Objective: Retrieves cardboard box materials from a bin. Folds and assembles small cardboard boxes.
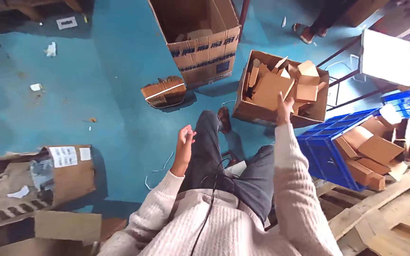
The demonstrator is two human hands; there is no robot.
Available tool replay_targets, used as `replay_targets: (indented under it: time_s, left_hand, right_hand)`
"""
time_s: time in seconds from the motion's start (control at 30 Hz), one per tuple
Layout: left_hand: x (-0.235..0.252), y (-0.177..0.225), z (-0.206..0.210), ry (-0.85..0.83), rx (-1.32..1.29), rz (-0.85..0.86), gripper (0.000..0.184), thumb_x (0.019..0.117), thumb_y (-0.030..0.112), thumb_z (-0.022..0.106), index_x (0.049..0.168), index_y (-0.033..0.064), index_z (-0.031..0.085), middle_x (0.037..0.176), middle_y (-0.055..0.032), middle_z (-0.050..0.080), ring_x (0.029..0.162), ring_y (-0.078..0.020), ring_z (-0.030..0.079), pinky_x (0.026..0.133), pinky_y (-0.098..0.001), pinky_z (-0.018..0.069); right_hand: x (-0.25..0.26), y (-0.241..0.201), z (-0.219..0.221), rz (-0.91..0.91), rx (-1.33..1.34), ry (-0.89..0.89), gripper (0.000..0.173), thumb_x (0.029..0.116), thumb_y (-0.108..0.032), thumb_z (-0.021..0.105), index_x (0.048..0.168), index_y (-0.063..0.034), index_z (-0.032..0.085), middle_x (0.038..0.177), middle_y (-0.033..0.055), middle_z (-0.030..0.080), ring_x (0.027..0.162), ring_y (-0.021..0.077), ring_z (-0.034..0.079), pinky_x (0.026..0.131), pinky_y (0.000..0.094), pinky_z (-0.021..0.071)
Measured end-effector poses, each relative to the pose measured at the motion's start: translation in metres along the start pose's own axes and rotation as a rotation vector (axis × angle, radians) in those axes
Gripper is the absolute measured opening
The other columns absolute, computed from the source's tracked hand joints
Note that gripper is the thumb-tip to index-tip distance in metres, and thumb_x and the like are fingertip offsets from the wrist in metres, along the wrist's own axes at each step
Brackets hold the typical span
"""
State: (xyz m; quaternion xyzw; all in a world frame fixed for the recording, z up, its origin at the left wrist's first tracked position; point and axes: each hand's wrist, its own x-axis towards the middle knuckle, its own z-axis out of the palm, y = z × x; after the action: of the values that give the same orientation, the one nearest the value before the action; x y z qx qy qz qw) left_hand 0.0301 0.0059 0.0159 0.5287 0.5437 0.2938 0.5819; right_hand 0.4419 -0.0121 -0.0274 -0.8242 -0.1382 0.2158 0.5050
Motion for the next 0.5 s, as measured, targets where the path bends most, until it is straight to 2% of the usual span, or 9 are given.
replay_targets:
  time_s: [0.07, 0.13, 0.2, 0.3, 0.33, 0.4, 0.43, 0.5]
  left_hand:
    - [-0.004, -0.008, -0.012, 0.058, 0.022, -0.046, 0.058, 0.1069, 0.033, 0.040, 0.150, -0.0055, 0.035, 0.150, -0.0247, 0.045, 0.131, -0.0271, 0.055, 0.102, -0.0402, 0.0510]
    - [-0.008, -0.014, -0.022, 0.112, 0.025, -0.088, 0.055, 0.1071, 0.030, 0.041, 0.148, -0.0065, 0.037, 0.147, -0.0239, 0.048, 0.127, -0.0260, 0.058, 0.099, -0.0393, 0.0528]
    - [-0.008, -0.018, -0.024, 0.169, 0.014, -0.133, 0.049, 0.1083, 0.029, 0.038, 0.141, -0.0075, 0.043, 0.142, -0.0205, 0.053, 0.120, -0.0216, 0.062, 0.095, -0.0366, 0.0538]
    - [-0.004, -0.024, -0.018, 0.234, 0.005, -0.156, 0.043, 0.1112, 0.030, 0.029, 0.125, -0.0042, 0.051, 0.126, -0.0104, 0.065, 0.103, -0.0129, 0.067, 0.084, -0.0304, 0.0552]
    - [0.000, -0.024, -0.015, 0.228, 0.001, -0.134, 0.050, 0.1116, 0.034, 0.021, 0.120, -0.0031, 0.053, 0.121, -0.0084, 0.068, 0.100, -0.0123, 0.068, 0.082, -0.0303, 0.0553]
    - [0.010, -0.018, -0.004, 0.177, 0.025, -0.076, 0.072, 0.1066, 0.048, -0.003, 0.104, 0.0048, 0.054, 0.110, -0.0034, 0.072, 0.094, -0.0109, 0.069, 0.076, -0.0283, 0.0555]
    - [0.015, -0.014, 0.002, 0.144, 0.035, -0.035, 0.078, 0.1029, 0.052, -0.010, 0.099, 0.0077, 0.054, 0.105, -0.0016, 0.073, 0.091, -0.0110, 0.070, 0.072, -0.0277, 0.0561]
    - [0.021, -0.004, 0.019, 0.084, 0.085, 0.026, 0.081, 0.1014, 0.053, -0.013, 0.097, 0.0087, 0.054, 0.099, 0.0004, 0.074, 0.086, -0.0108, 0.071, 0.069, -0.0275, 0.0572]
  right_hand:
    - [0.035, 0.007, 0.004, 0.022, -0.206, 0.114, 0.100, 0.0920, -0.048, 0.070, 0.161, 0.0010, 0.017, 0.156, 0.0323, 0.034, 0.141, 0.0434, 0.043, 0.113, 0.0525, 0.0404]
    - [0.044, 0.028, -0.005, 0.047, -0.342, 0.192, 0.093, 0.0908, -0.043, 0.072, 0.159, 0.0002, 0.027, 0.155, 0.0319, 0.036, 0.137, 0.0462, 0.046, 0.109, 0.0550, 0.0439]
    - [0.035, 0.065, -0.027, 0.044, -0.387, 0.212, 0.082, 0.0934, -0.037, 0.069, 0.156, 0.0020, 0.032, 0.154, 0.0322, 0.037, 0.137, 0.0469, 0.046, 0.109, 0.0554, 0.0437]
    - [-0.006, 0.153, -0.078, 0.110, -0.451, 0.271, 0.070, 0.0957, -0.030, 0.066, 0.150, 0.0056, 0.040, 0.153, 0.0326, 0.039, 0.137, 0.0462, 0.046, 0.111, 0.0547, 0.0426]
    - [-0.024, 0.189, -0.097, 0.202, -0.461, 0.301, 0.068, 0.0951, -0.028, 0.066, 0.150, 0.0054, 0.042, 0.154, 0.0325, 0.038, 0.137, 0.0462, 0.046, 0.111, 0.0545, 0.0428]
    - [-0.064, 0.260, -0.135, 0.523, -0.421, 0.381, 0.068, 0.0939, -0.025, 0.068, 0.149, 0.0061, 0.042, 0.153, 0.0344, 0.037, 0.139, 0.0468, 0.044, 0.111, 0.0528, 0.0414]
    - [-0.086, 0.292, -0.152, 0.717, -0.377, 0.419, 0.071, 0.0946, -0.027, 0.068, 0.150, 0.0073, 0.039, 0.154, 0.0350, 0.036, 0.141, 0.0455, 0.042, 0.113, 0.0502, 0.0399]
    - [-0.129, 0.344, -0.181, 1.030, -0.286, 0.466, 0.083, 0.0956, -0.035, 0.069, 0.153, 0.0110, 0.029, 0.157, 0.0350, 0.031, 0.146, 0.0415, 0.037, 0.117, 0.0440, 0.0355]
